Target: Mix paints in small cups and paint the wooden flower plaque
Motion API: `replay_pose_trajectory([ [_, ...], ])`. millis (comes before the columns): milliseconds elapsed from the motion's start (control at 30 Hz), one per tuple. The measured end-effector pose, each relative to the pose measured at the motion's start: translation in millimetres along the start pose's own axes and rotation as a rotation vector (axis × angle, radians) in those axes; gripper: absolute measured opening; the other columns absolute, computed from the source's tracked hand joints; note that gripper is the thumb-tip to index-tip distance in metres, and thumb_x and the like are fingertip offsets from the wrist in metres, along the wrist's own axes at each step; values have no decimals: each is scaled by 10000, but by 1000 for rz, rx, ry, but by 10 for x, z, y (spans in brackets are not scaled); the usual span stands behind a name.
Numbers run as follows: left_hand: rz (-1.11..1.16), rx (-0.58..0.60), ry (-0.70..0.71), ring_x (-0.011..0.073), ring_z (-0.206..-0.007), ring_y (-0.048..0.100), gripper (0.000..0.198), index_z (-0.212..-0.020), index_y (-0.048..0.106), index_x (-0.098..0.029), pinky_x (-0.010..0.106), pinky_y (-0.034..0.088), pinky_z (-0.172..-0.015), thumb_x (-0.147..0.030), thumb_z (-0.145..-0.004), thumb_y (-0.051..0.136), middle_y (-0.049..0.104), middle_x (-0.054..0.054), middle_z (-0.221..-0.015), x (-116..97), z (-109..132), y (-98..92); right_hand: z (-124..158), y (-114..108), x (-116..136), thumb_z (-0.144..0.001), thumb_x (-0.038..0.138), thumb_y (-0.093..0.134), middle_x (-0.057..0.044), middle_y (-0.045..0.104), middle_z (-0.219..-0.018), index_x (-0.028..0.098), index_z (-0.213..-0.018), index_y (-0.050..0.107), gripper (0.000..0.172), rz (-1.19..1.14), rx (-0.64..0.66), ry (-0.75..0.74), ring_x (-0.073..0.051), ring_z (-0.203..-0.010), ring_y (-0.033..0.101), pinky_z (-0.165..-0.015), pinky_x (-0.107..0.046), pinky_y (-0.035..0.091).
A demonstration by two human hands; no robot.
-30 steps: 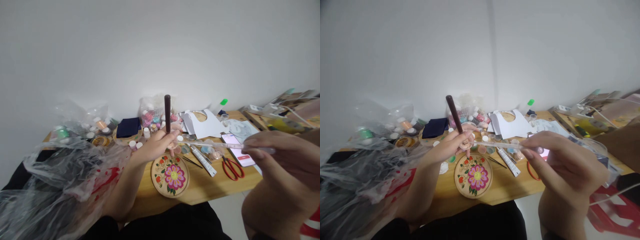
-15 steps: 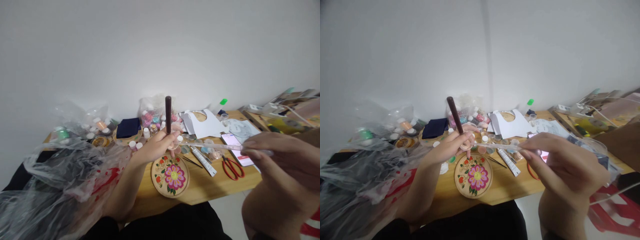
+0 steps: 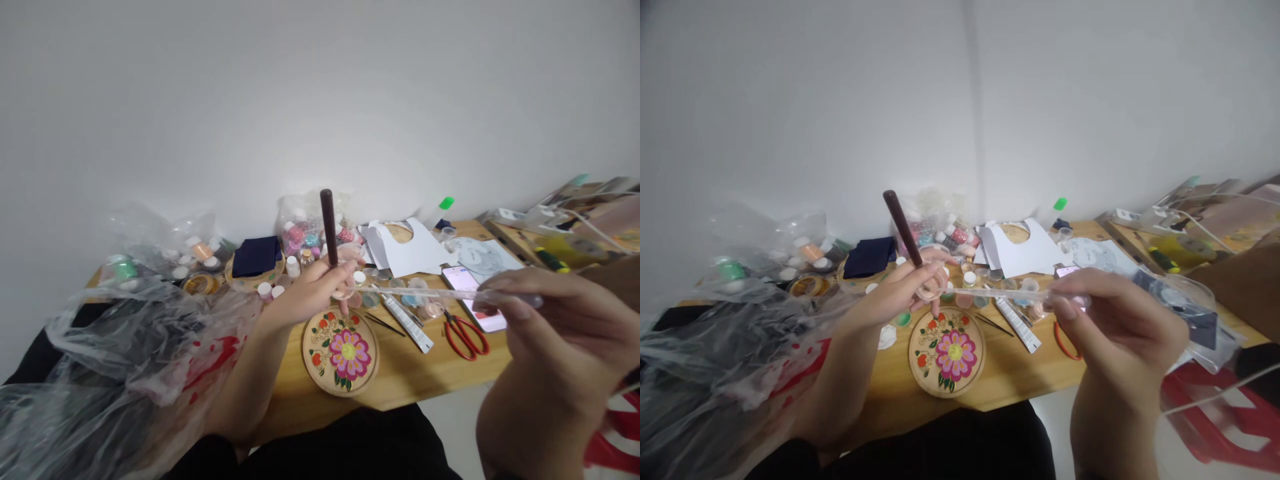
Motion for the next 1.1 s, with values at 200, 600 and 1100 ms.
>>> replay_pose_trajectory([
  [200, -6, -5, -7, 69, -514, 534, 313, -817, 578, -143, 182, 323, -403, -419, -937, 496, 508, -14, -696, 33, -12, -22, 69, -109, -419, -731, 216, 801, -15, 690, -642, 210, -802, 767, 79, -186, -13, 114, -147, -538, 639, -463, -272, 471],
  [600, -26, -115, -18, 79, -461, 548, 352, -1053, 618, -153, 168, 280, -375, -465, -902, 555, 546, -28, -618, 54, -32, -201, 474, -617, -1321, -548, 388, 894, -1, 682, -604, 204, -726, 726, 306, -166, -295, 435, -114, -477, 588, -433, -230, 443],
  [1100, -100, -162, -48, 72, -460, 538, 376, -1131, 625, -196, 174, 319, -391, -482, -893, 570, 556, -40, -645, 112, -36, -256, 1324, -1368, -1988, -693, 619, 710, -95, 720, -762, 166, -788, 706, 463, 654, -286, 513, -200, -599, 633, -600, -360, 536],
])
Point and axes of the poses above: each hand's wrist, its own z-axis away from the middle knuckle, its own y-axis out of the palm, x = y × z, the point moved 10 cm from there along -z, towards the middle knuckle
